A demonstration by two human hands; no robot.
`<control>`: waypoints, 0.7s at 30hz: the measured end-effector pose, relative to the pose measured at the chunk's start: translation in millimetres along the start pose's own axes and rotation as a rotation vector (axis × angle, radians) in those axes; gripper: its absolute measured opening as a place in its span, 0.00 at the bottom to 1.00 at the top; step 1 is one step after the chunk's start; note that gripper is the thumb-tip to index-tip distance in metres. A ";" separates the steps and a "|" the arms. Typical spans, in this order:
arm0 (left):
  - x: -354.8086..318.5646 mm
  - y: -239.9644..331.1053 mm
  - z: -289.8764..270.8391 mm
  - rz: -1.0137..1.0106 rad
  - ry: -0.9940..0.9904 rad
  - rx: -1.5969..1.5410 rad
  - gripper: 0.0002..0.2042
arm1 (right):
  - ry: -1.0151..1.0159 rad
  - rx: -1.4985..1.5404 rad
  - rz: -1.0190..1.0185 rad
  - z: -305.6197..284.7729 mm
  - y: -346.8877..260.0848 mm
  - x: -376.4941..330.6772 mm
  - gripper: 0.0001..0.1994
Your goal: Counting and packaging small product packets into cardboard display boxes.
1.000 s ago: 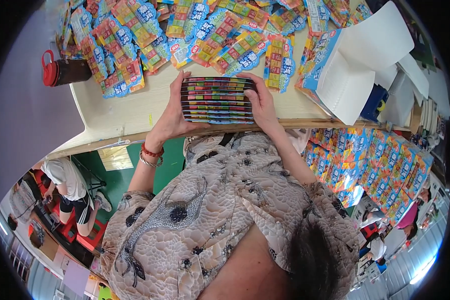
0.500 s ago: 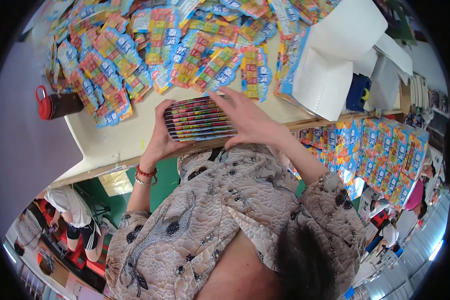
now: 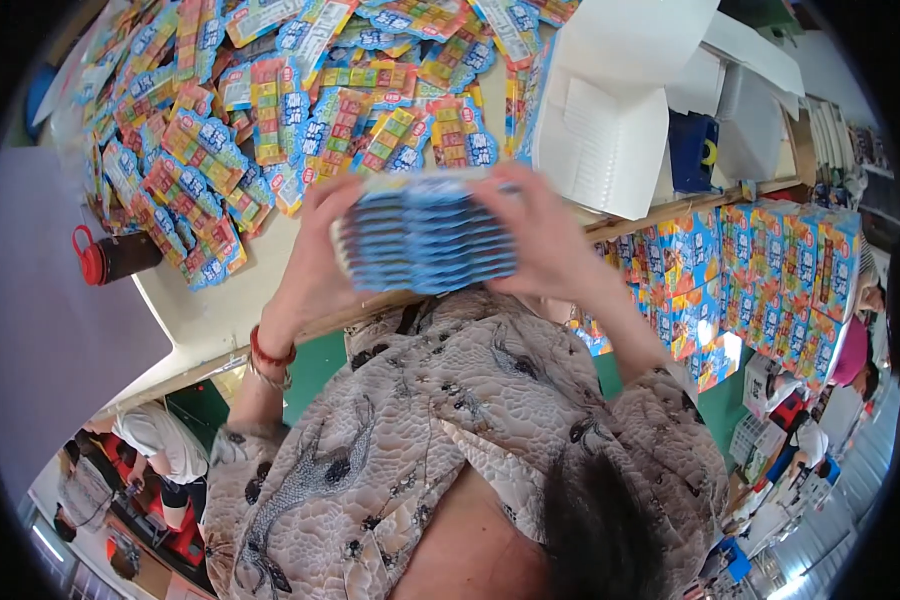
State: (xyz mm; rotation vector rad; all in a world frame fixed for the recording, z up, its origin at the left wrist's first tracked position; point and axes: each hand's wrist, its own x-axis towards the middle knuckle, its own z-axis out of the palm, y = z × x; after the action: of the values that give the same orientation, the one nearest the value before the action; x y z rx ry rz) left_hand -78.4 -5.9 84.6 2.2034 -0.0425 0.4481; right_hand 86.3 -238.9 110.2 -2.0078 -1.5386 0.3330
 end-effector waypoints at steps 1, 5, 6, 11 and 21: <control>30.4 14.0 0.9 0.054 -0.027 0.053 0.47 | 0.062 -0.079 0.051 -22.2 2.2 -8.5 0.48; 147.6 34.3 43.4 0.401 -0.035 0.182 0.43 | 0.264 -0.026 0.244 -80.6 48.6 -28.9 0.49; 168.5 30.6 58.7 0.416 -0.069 0.151 0.44 | 0.287 0.053 0.323 -85.2 65.6 -34.9 0.50; 202.7 5.1 112.7 0.390 -0.286 0.200 0.48 | 0.186 -0.082 0.377 -93.3 99.1 -64.0 0.53; 206.0 3.2 134.9 0.393 -0.470 0.304 0.48 | 0.240 -0.251 0.330 -80.7 106.4 -84.8 0.41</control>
State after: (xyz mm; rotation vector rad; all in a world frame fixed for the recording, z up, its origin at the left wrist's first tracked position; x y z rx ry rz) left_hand 154.5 -85.9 79.6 2.5638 -0.7106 0.1405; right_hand 187.5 -360.0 100.3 -2.4029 -1.1470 0.0204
